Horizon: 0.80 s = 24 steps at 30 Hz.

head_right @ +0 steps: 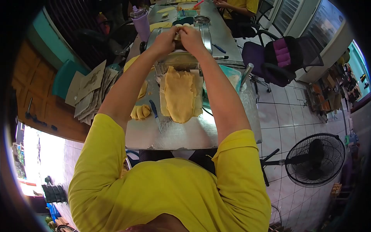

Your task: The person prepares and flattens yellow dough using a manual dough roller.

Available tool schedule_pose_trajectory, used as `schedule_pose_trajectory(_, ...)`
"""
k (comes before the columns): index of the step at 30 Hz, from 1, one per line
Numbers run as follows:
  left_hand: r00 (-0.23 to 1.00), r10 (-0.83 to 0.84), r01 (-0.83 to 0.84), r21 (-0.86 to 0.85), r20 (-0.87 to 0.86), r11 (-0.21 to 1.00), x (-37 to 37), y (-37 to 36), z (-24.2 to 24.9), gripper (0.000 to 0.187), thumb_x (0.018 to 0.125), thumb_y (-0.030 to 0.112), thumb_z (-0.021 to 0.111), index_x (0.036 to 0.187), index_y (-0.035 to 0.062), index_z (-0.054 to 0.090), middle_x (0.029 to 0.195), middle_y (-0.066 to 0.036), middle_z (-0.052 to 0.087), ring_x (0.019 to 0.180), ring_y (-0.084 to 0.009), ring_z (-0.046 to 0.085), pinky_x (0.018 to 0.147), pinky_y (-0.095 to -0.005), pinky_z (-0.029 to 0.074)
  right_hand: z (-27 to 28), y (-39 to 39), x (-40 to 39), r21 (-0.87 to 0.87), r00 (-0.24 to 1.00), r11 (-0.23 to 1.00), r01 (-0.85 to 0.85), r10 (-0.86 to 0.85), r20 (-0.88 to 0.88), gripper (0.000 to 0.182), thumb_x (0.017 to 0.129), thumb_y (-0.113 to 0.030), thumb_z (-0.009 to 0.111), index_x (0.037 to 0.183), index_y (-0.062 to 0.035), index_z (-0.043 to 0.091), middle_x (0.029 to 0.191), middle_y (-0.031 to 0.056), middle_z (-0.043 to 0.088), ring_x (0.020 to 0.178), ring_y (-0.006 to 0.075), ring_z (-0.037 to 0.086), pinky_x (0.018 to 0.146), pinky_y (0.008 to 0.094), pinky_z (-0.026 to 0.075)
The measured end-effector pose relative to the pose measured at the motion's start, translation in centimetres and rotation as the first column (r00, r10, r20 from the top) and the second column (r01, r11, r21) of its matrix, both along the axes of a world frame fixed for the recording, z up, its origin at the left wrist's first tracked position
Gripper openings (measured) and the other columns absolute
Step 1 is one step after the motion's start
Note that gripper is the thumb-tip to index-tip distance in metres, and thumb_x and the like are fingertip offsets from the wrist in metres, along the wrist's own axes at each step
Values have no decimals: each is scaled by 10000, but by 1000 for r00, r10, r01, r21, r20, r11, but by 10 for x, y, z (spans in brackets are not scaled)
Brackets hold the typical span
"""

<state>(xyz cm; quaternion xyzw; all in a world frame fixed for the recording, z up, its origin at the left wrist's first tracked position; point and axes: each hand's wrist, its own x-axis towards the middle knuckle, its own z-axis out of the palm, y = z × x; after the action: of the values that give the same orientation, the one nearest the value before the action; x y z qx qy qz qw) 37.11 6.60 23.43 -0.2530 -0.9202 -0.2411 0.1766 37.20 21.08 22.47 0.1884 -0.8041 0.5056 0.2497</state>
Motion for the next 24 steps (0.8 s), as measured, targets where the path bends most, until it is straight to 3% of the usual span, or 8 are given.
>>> schedule_pose_trajectory(3, 994, -103, 102, -33, -20, 994, -22, -15, -5, 459, 732, 27, 594, 1173, 31, 467, 1063, -212, 595, 999, -350, 575, 794, -376, 466, 8, 1, 10, 106, 990, 994, -30, 15, 140, 308, 807, -163, 523, 1071, -39, 623, 897, 98, 650, 841, 177, 596, 748, 299, 454)
schedule_pose_trajectory(5, 956, -245, 240, 51, 163, 970, -14, -21, 10, 434, 723, 10, 602, 1141, 14, 484, 1062, -198, 601, 1005, -316, 585, 782, -372, 465, 10, 4, 9, 226, 971, 958, -179, 134, 200, 337, 794, -159, 522, 1101, -54, 613, 958, 197, 643, 946, 314, 609, 815, 356, 466)
schedule_pose_trajectory(6, 949, -135, 144, -14, 285, 989, 0, -20, 24, 386, 722, -2, 607, 1095, 5, 509, 1011, -183, 614, 969, -293, 598, 763, -375, 465, 10, 5, 11, 225, 970, 958, -179, 134, 202, 337, 794, -159, 522, 1101, -54, 613, 958, 197, 643, 946, 314, 609, 815, 356, 466)
schedule_pose_trajectory(12, 991, -132, 129, -114, -22, 985, -13, -19, 3, 329, 726, 15, 624, 1043, 3, 535, 927, -174, 618, 901, -282, 603, 739, -365, 462, 14, 0, 13, 530, 991, 845, -65, -6, 131, 337, 727, -78, 600, 1060, -27, 613, 951, 203, 640, 936, 352, 601, 805, 401, 476)
schedule_pose_trajectory(16, 989, -148, 143, -202, -12, 969, -9, -22, 9, 330, 741, 35, 637, 1047, 9, 518, 986, -178, 622, 950, -279, 599, 776, -343, 465, 16, -3, 6, 690, 998, 723, -18, -30, 57, 292, 731, -57, 565, 1014, -30, 630, 938, 199, 643, 920, 363, 601, 798, 427, 478)
schedule_pose_trajectory(17, 975, -182, 193, -81, 127, 978, -8, -27, 13, 335, 749, 41, 639, 1056, 13, 508, 1006, -177, 622, 974, -282, 594, 790, -341, 466, 19, -2, 6, 749, 996, 662, -19, -56, 74, 289, 737, -53, 546, 1011, -38, 636, 934, 195, 645, 917, 360, 604, 798, 426, 479)
schedule_pose_trajectory(19, 938, -232, 228, 45, 257, 973, -8, -32, 14, 340, 756, 46, 640, 1064, 17, 498, 1026, -177, 622, 998, -285, 589, 804, -339, 466, 23, 2, 6, 750, 992, 660, -42, -64, 111, 278, 744, -80, 548, 1004, -40, 639, 936, 190, 646, 917, 357, 605, 800, 425, 478)
schedule_pose_trajectory(24, 971, -227, 232, -76, 79, 970, -16, -30, 5, 358, 761, 50, 642, 1083, 31, 488, 1017, -169, 625, 969, -291, 603, 788, -348, 472, 22, 5, 5, 619, 978, 772, -148, 20, 208, 265, 748, -145, 580, 979, -27, 635, 910, 204, 643, 874, 365, 610, 762, 413, 483)
